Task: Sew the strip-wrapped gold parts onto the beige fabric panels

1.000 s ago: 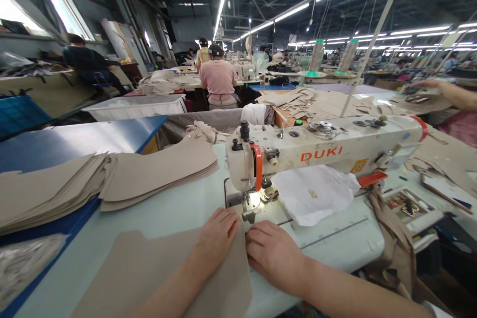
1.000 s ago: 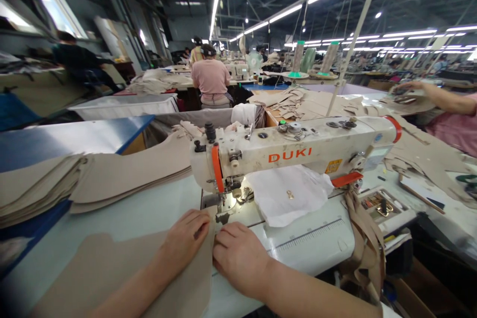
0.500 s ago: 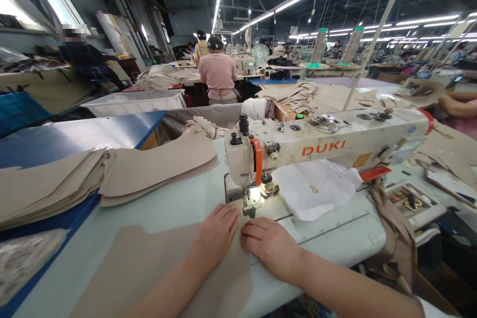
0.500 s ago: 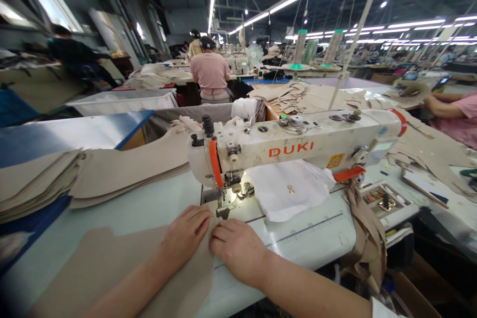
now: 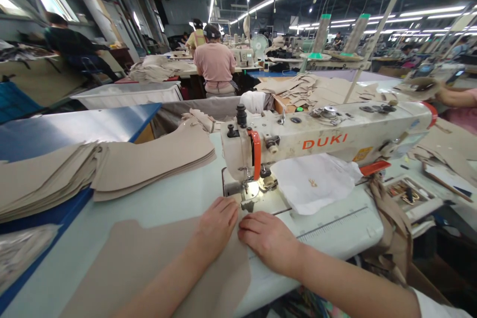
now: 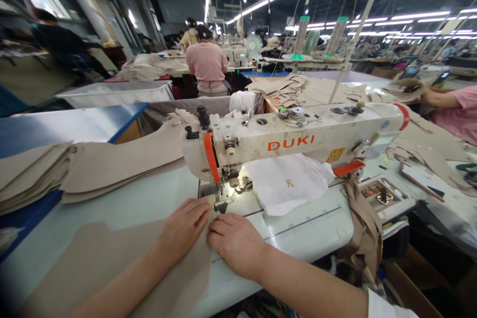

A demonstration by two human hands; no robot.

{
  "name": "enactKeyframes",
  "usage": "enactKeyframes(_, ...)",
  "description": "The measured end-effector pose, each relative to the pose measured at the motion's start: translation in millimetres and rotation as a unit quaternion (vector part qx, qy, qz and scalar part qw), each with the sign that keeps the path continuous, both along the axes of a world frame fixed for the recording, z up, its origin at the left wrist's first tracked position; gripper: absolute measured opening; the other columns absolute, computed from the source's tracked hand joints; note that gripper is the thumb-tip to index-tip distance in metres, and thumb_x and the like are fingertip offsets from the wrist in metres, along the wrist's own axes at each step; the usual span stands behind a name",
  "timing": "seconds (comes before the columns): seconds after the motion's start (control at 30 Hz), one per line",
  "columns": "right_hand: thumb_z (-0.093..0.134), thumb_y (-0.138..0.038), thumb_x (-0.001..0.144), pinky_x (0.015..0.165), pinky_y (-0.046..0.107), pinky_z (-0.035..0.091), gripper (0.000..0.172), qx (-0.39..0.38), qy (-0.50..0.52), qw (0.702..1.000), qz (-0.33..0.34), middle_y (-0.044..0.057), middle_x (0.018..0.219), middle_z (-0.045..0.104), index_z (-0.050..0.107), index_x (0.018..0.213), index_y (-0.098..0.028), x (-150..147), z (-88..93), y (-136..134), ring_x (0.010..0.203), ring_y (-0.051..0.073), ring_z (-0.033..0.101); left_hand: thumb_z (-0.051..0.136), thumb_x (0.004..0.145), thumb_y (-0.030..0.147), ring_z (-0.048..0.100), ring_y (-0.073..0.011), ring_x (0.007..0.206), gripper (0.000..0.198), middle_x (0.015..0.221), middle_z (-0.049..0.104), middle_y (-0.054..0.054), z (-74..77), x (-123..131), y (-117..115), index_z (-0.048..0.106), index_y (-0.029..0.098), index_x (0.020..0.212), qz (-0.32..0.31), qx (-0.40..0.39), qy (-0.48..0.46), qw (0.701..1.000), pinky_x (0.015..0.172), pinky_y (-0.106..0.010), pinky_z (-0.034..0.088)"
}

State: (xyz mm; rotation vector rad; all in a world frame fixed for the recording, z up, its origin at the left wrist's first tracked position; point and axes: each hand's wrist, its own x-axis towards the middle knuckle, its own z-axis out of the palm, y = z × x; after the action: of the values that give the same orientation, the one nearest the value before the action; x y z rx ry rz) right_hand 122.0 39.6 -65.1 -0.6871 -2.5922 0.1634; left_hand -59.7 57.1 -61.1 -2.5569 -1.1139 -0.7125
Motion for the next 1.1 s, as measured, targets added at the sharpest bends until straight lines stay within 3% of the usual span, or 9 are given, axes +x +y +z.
enactKeyframes(0.23,0.051,-0.017,0.093,0.09,0.032,0.046,0.013,-0.005,0.006,1.0,-0.002,0.008,0.102,0.066,0.063,0.089,-0.015,0.3,-0.8,-0.8,0.098,0.02,0.055,0.035,0.094,0.011,0.055,-0.0194,0.077,0.029,0.077,0.062,-0.005,-0.7,0.0,-0.3,0.059,0.015,0.078,0.009,-0.002,0.014,1.0,0.073,-0.034,0.052)
enactKeyframes(0.57,0.049,-0.018,0.095,0.089,0.034,0.046,0.015,0.039,-0.034,0.999,-0.016,0.008,0.095,0.063,0.062,0.09,-0.014,-2.0,6.9,10.4,0.096,0.021,0.054,0.041,0.093,0.013,0.058,-0.0196,0.082,0.023,0.083,0.063,-0.005,-1.5,-1.4,-3.4,0.061,0.019,0.082,0.026,-0.086,-0.014,0.996,0.078,-0.035,0.051)
enactKeyframes(0.77,0.058,-0.016,0.089,0.091,0.035,0.046,0.007,0.061,-0.036,0.997,-0.025,0.008,0.094,0.064,0.063,0.093,-0.011,-3.5,4.3,16.6,0.095,0.021,0.055,0.039,0.093,0.01,0.058,-0.0189,0.082,0.025,0.083,0.065,-0.005,3.5,-1.0,-5.6,0.06,0.016,0.081,0.026,-0.082,-0.01,0.996,0.078,-0.032,0.052)
enactKeyframes(1.1,0.061,-0.014,0.087,0.093,0.035,0.046,0.009,0.068,-0.014,0.997,-0.021,0.009,0.097,0.065,0.064,0.095,-0.009,-3.7,-1.0,16.0,0.099,0.022,0.055,0.04,0.092,0.011,0.057,-0.0189,0.08,0.023,0.081,0.064,-0.004,-2.6,0.5,-4.2,0.059,0.016,0.08,0.035,-0.076,-0.04,0.996,0.075,-0.033,0.053)
